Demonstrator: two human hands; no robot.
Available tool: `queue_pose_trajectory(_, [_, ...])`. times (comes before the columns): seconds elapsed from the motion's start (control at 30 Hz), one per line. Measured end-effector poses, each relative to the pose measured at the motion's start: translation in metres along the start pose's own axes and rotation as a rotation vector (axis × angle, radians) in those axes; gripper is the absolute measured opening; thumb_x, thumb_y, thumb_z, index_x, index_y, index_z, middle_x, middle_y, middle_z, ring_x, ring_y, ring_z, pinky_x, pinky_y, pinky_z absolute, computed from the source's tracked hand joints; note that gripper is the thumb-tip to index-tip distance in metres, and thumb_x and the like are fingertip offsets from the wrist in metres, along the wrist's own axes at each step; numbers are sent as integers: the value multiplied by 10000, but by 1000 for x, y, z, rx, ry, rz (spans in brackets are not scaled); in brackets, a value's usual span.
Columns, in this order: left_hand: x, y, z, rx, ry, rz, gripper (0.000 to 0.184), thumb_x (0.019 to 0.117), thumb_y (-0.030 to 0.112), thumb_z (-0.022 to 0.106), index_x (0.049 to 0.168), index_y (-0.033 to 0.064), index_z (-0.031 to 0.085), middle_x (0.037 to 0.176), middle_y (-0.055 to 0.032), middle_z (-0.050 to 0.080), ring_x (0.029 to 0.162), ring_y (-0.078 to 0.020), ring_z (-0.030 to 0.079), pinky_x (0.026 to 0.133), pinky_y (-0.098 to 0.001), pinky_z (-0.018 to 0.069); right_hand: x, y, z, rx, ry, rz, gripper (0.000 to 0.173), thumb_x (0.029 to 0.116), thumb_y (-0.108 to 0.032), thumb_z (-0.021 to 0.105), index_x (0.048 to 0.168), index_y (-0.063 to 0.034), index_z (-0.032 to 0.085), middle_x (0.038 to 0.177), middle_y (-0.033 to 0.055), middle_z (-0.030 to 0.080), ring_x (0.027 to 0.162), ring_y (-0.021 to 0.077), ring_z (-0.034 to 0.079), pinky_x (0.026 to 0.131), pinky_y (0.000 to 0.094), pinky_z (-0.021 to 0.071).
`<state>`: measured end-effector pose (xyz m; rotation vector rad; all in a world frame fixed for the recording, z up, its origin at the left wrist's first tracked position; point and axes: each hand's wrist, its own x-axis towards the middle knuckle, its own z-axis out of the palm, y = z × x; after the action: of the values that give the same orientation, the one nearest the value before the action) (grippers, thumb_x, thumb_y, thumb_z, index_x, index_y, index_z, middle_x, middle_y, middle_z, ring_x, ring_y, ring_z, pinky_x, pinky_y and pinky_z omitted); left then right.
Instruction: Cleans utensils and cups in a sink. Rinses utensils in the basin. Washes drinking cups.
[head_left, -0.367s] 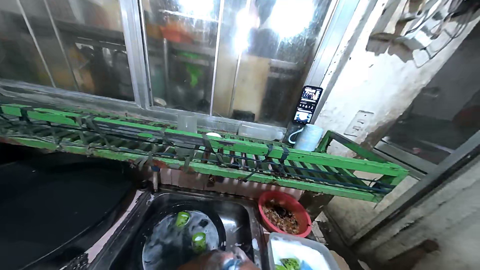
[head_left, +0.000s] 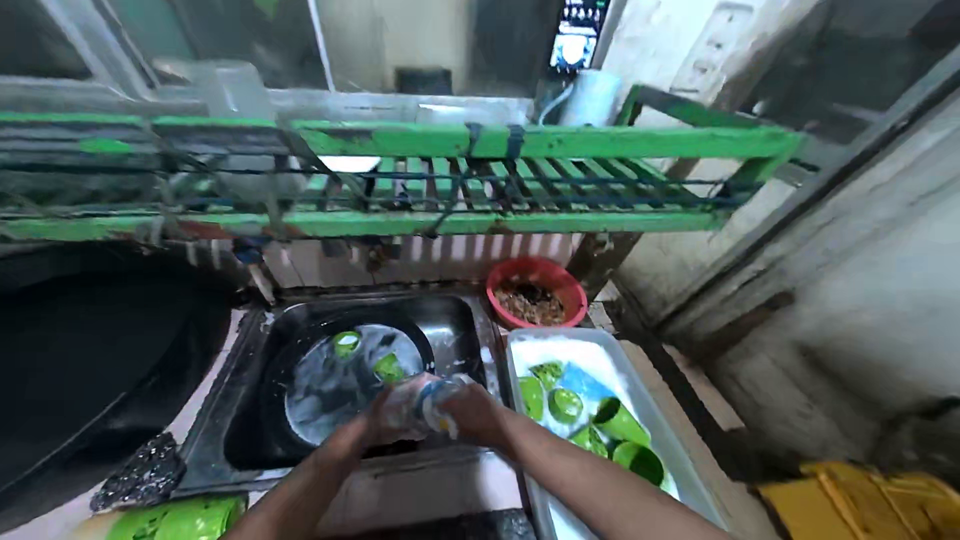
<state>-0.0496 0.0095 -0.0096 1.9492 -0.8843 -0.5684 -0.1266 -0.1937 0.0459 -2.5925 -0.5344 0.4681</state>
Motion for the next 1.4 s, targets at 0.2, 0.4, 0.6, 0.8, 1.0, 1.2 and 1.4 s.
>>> queue_pose_trajectory(0.2, [21, 18, 6, 644, 198, 27, 620, 815, 268, 842, 1387, 149, 636, 1400, -90, 636, 1311, -277, 593, 1062, -530, 509, -10, 32, 27, 608, 503, 166, 315, 969, -161, 681, 1257, -34, 690, 1181, 139, 723, 1109, 216, 687, 1030, 428, 540])
queue_pose_trajectory(0.4, [61, 60, 18, 643, 413, -229, 628, 882, 198, 776, 1457, 83, 550, 1486, -184, 528, 1365, -367, 523, 1141, -571, 426, -110, 101, -68, 50, 462, 691, 592, 931, -116, 680, 1492, -260, 559, 1261, 212, 687, 1124, 455, 661, 918, 684, 516])
queue_pose_trajectory(0.6, [152, 180, 146, 506, -106, -524, 357, 1049, 260, 539, 1201, -35, 669, 1256, -237, 664, 1191, -380, 648, 1005, -555, 520, -109, 221, -65, -129, -66, 703, 624, 904, -208, 726, 1497, -232, 535, 1436, 264, 557, 1354, 511, 477, 1045, 779, 350])
queue_pose_trajectory(0.8, [198, 156, 193, 455, 99, -773, 492, 1013, 435, 577, 1268, 26, 675, 1377, -232, 612, 1364, -426, 506, 1095, -596, 428, -108, 178, -60, -271, -244, 713, 579, 891, -225, 751, 1398, -12, 570, 1358, 289, 598, 1316, 508, 509, 1127, 764, 246])
queue_pose_trajectory(1.0, [231, 150, 209, 243, 162, -877, 498, 979, 454, 615, 1304, 80, 656, 1359, -195, 638, 1302, -384, 579, 1035, -673, 436, -137, 221, -52, 256, -298, 424, 697, 1005, -91, 591, 1619, -79, 260, 1448, 274, 528, 1330, 418, 532, 1105, 611, 409])
queue_pose_trajectory(1.2, [227, 122, 200, -132, 428, -642, 419, 1044, 353, 593, 1272, 12, 679, 1339, -256, 627, 1276, -425, 570, 1054, -656, 436, -150, 238, -29, 587, 85, 433, 404, 1015, -140, 618, 1389, -7, 543, 1290, 227, 630, 1158, 324, 632, 1006, 502, 513])
queue_pose_trajectory(1.4, [182, 175, 180, -794, 678, -672, 345, 1072, 306, 553, 1323, 71, 582, 1100, -136, 636, 869, -205, 612, 716, -370, 535, -163, 161, -68, 210, 548, 462, 631, 925, -508, 713, 1436, -170, 559, 1385, 231, 572, 1251, 436, 575, 970, 664, 502])
